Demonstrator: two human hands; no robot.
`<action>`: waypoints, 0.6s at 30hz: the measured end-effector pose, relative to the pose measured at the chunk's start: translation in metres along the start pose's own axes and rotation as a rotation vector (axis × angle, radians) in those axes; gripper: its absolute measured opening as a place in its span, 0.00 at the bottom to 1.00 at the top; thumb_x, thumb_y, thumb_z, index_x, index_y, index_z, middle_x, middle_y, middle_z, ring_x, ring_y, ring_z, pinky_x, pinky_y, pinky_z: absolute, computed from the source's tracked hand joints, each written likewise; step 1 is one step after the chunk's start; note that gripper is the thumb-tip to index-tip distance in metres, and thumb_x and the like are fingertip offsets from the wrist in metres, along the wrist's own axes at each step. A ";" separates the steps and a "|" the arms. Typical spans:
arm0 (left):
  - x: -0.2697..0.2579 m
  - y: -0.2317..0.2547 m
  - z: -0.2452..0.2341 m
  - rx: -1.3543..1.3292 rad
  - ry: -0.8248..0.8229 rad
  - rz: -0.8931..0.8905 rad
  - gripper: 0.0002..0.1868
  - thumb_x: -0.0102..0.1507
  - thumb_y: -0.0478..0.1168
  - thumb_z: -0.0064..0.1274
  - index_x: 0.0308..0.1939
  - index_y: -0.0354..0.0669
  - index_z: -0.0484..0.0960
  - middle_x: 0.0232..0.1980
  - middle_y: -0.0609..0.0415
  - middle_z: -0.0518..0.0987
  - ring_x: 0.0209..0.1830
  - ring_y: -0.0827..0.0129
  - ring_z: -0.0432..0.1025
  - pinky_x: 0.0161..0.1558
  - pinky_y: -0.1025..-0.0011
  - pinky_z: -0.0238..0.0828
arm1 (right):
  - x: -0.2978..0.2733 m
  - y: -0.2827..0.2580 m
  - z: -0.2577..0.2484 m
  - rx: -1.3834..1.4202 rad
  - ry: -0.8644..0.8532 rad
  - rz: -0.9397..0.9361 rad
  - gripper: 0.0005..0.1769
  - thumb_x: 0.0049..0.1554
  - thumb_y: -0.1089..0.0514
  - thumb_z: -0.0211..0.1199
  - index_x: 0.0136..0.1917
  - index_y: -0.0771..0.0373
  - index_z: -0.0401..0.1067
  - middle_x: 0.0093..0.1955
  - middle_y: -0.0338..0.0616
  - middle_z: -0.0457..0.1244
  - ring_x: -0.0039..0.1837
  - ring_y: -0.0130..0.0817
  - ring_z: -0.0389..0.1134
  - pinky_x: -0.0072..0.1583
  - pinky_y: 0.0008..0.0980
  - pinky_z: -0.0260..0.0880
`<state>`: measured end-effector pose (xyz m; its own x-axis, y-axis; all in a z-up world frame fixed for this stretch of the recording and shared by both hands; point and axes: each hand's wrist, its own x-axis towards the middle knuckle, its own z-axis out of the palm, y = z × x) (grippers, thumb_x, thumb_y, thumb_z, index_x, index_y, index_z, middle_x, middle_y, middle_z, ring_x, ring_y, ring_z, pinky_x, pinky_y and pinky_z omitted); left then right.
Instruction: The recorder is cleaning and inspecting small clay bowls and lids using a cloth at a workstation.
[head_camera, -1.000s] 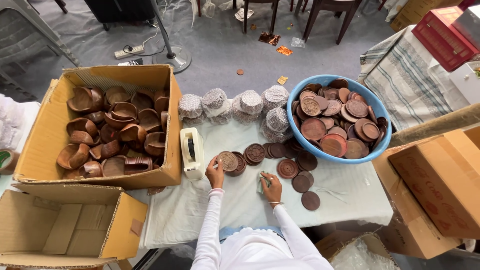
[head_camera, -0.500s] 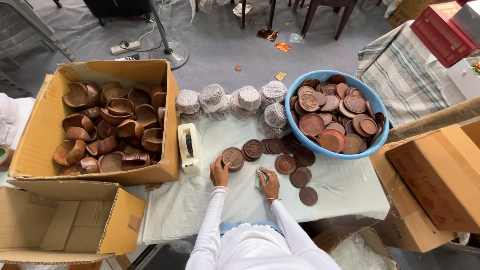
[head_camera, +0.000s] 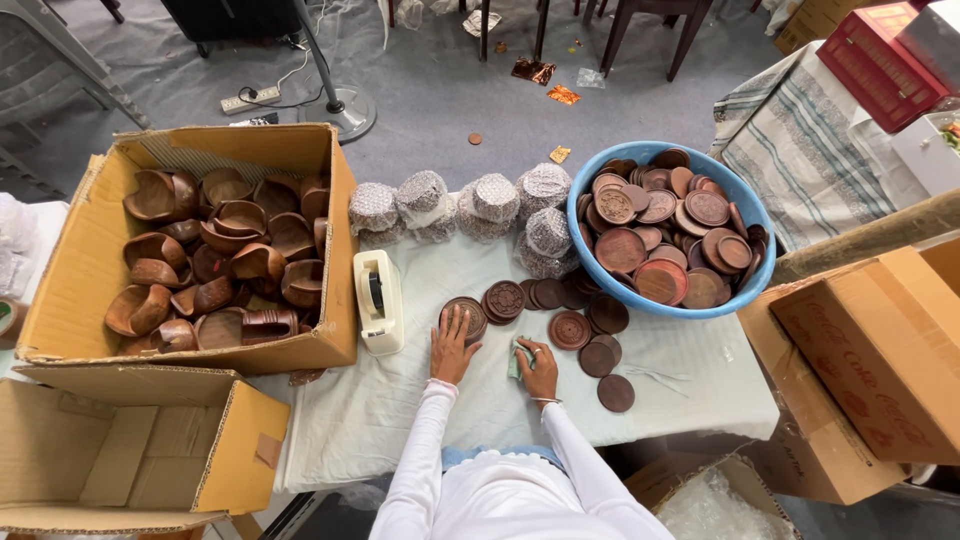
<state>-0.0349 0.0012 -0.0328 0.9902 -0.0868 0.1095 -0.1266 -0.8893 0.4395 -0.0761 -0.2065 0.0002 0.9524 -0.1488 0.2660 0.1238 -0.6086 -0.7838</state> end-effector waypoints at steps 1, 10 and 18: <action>0.001 -0.002 0.002 -0.001 0.002 0.003 0.43 0.64 0.60 0.53 0.80 0.56 0.55 0.84 0.58 0.48 0.84 0.57 0.39 0.76 0.43 0.41 | 0.001 0.002 0.001 -0.001 0.003 -0.002 0.14 0.58 0.55 0.67 0.57 0.59 0.79 0.54 0.44 0.69 0.55 0.42 0.71 0.56 0.37 0.70; 0.006 0.019 -0.002 0.104 -0.012 -0.051 0.44 0.64 0.63 0.53 0.79 0.54 0.53 0.83 0.55 0.47 0.84 0.57 0.38 0.74 0.35 0.36 | 0.003 0.001 -0.009 0.039 0.021 0.015 0.13 0.57 0.56 0.68 0.56 0.60 0.79 0.52 0.45 0.70 0.52 0.42 0.73 0.54 0.36 0.72; 0.065 0.088 0.045 0.169 0.060 0.360 0.40 0.64 0.51 0.59 0.76 0.49 0.60 0.85 0.48 0.50 0.85 0.56 0.43 0.77 0.42 0.41 | 0.001 0.012 -0.006 0.110 0.055 -0.063 0.14 0.55 0.59 0.69 0.54 0.65 0.78 0.50 0.48 0.70 0.51 0.44 0.74 0.53 0.37 0.73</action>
<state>0.0208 -0.1028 -0.0276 0.8783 -0.3849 0.2836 -0.4488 -0.8682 0.2115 -0.0751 -0.2190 -0.0053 0.9255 -0.1571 0.3445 0.2156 -0.5295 -0.8204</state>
